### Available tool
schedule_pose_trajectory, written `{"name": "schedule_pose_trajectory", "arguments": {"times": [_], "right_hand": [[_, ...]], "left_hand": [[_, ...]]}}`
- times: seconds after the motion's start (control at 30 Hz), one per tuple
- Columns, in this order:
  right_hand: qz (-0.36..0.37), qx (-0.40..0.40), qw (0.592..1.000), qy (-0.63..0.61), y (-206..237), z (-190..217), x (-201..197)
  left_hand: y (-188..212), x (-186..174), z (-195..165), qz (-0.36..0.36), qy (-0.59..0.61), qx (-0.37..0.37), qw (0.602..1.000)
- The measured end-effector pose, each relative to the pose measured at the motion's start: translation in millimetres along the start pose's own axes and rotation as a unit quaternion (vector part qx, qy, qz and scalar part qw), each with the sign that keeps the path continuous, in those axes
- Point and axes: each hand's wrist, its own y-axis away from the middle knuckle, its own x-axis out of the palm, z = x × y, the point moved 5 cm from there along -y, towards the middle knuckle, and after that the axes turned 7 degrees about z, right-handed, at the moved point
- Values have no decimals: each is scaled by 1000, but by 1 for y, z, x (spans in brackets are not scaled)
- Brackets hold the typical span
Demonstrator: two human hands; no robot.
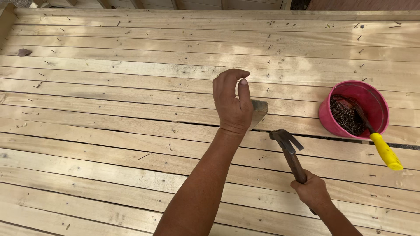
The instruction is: The person repeatedly hammers nails into a wooden plank using a hammer and a small wooden block. They pick up nails from a pink bucket and drive them into the wood, moving along the plank as they work.
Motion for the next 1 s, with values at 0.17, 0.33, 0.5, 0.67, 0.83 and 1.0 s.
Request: {"name": "schedule_pose_trajectory", "arguments": {"times": [0.17,0.33,0.5,0.67,0.83,1.0], "right_hand": [[-5,1,1000,-4,-4,-5,7],[-8,11,999,-32,-3,-9,13],[-19,-3,998,-55,4,-7,16],[-45,-67,990,-117,9,17,12],[-47,-117,976,-180,13,37,5],[-28,-71,984,-159,15,33,11]], "left_hand": [[-14,55,-32,401,-373,-40,836],[9,59,-22,500,-389,-76,770],[27,52,-20,439,-388,5,810],[36,50,-19,434,-387,21,813],[32,48,-20,428,-380,34,819],[11,62,-12,478,-398,-16,783]]}}
